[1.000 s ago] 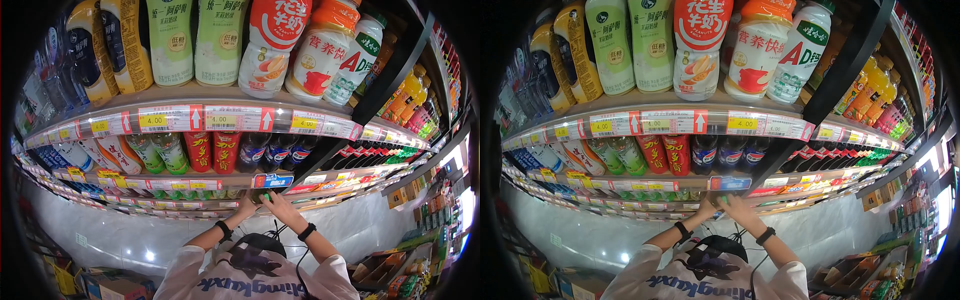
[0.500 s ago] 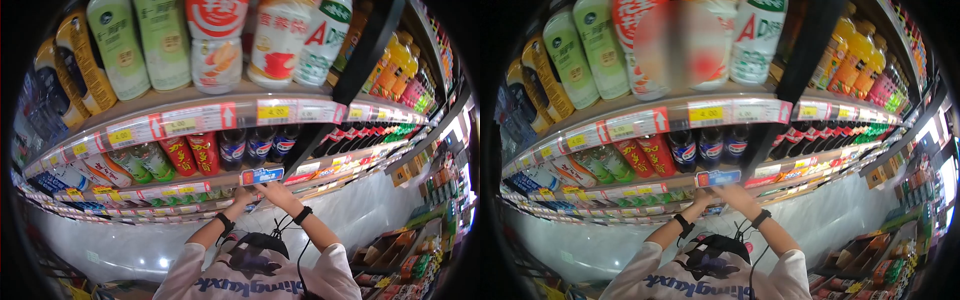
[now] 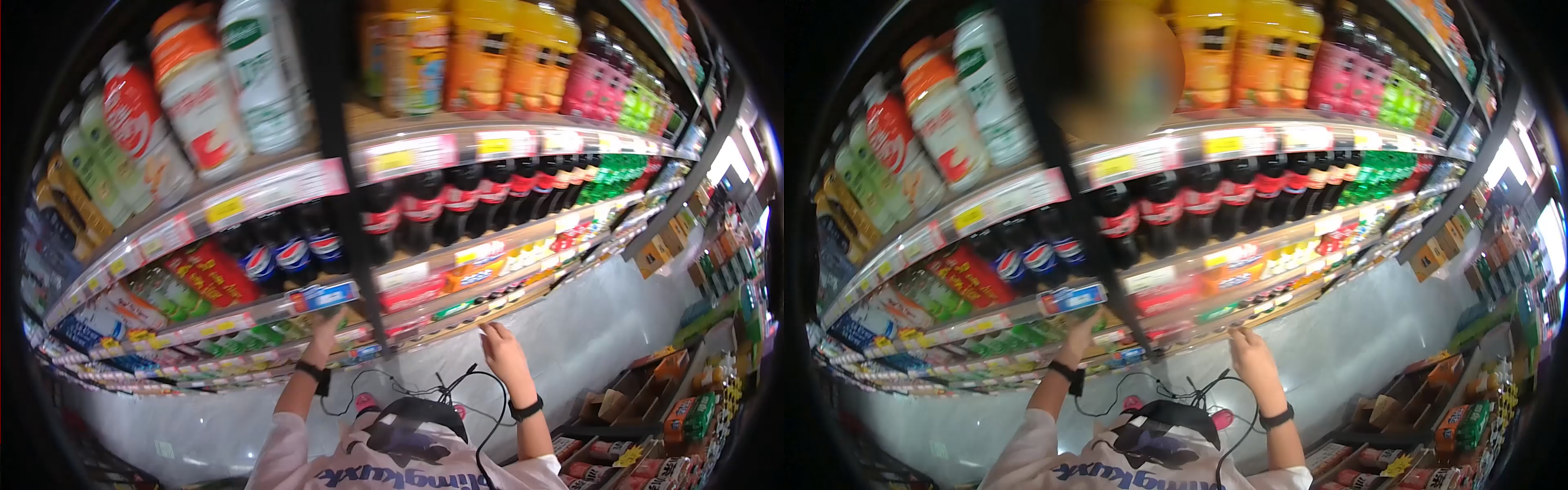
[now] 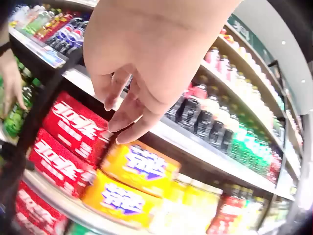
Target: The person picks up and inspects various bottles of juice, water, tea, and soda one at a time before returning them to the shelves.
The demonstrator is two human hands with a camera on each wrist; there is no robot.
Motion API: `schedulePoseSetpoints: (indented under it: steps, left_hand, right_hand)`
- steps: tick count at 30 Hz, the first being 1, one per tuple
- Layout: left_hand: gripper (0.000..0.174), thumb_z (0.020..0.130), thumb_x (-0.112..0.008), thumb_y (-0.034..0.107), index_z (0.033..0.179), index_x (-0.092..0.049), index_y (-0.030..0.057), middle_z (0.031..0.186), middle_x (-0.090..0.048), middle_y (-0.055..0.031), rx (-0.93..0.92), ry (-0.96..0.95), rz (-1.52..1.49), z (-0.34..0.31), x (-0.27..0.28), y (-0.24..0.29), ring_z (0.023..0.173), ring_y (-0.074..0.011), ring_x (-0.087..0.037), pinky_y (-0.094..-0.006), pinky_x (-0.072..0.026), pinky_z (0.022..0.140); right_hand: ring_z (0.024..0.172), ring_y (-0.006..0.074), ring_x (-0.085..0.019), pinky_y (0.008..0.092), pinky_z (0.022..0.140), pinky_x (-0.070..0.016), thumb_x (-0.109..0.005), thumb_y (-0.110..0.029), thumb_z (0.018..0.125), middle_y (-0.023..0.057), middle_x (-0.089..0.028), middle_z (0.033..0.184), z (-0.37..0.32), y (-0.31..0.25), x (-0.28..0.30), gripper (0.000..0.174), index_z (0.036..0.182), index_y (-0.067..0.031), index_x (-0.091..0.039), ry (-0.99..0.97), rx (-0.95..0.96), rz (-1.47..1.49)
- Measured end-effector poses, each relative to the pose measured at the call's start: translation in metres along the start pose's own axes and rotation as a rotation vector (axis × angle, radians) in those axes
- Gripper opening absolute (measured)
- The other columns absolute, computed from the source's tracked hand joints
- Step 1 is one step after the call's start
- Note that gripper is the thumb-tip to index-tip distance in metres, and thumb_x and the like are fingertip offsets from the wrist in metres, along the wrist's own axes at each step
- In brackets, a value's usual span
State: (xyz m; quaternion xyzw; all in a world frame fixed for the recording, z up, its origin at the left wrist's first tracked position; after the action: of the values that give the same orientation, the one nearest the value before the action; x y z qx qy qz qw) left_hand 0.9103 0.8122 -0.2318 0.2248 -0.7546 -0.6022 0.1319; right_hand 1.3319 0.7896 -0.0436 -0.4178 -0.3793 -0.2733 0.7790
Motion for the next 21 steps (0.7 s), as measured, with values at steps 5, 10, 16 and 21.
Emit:
schedulePoseSetpoints:
  steps: [5, 10, 16, 21]
  left_hand:
    - [0.06, 0.076, -0.078, 0.024, 0.124, -0.052, -0.0031, 0.117, -0.061, -0.0132, -0.08, 0.189, 0.158, -0.014, -0.005, -0.035, 0.104, -0.0257, -0.058, -0.0364, -0.0434, 0.092]
    - [0.084, 0.077, -0.074, 0.039, 0.136, -0.038, -0.0087, 0.127, -0.055, -0.0228, -0.144, 0.16, 0.503, -0.084, -0.075, -0.071, 0.117, -0.0343, -0.053, -0.0393, -0.0406, 0.098]
    - [0.067, 0.079, -0.073, 0.035, 0.129, -0.049, -0.0016, 0.119, -0.059, -0.0173, 0.262, -0.598, 0.673, -0.116, -0.208, -0.131, 0.105, -0.0231, -0.057, -0.0345, -0.0459, 0.089]
    - [0.055, 0.087, -0.067, 0.033, 0.126, -0.053, -0.0031, 0.125, -0.058, -0.0169, 0.184, -0.887, 0.794, -0.176, -0.351, -0.054, 0.119, -0.0249, -0.053, -0.0333, -0.041, 0.099]
  right_hand:
    - [0.099, 0.0391, -0.057, 0.0408, 0.085, -0.0479, -0.054, 0.003, 0.086, 0.0189, -0.054, 0.118, -0.098, 0.108, 0.096, 0.026, 0.111, -0.002, -0.058, 0.256, -0.419, -0.244]
    - [0.097, 0.0342, -0.057, 0.0418, 0.083, -0.0492, -0.059, 0.001, 0.084, 0.0194, -0.041, 0.136, -0.184, 0.145, 0.136, 0.033, 0.116, -0.0051, -0.057, 0.312, -0.691, -0.338]
    - [0.1, 0.0348, -0.057, 0.0422, 0.085, -0.0496, -0.06, 0.0, 0.084, 0.0208, -0.03, 0.144, -0.237, 0.165, 0.146, 0.035, 0.119, -0.0047, -0.055, 0.362, -0.865, -0.201]
    - [0.102, 0.0338, -0.057, 0.0411, 0.085, -0.0494, -0.059, 0.0, 0.085, 0.0208, -0.03, 0.144, -0.274, 0.177, 0.175, 0.034, 0.118, -0.0041, -0.055, 0.458, -1.033, -0.214]
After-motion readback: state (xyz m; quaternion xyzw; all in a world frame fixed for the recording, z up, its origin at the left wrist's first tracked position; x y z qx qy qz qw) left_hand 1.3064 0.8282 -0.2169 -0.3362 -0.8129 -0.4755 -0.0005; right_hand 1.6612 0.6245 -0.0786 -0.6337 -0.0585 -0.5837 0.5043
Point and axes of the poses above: each hand's wrist, its own z-axis towards the middle knuckle, its own x-axis out of the back of the hand, y = z × x, the point moved 1 cm from there along z, towards the middle knuckle
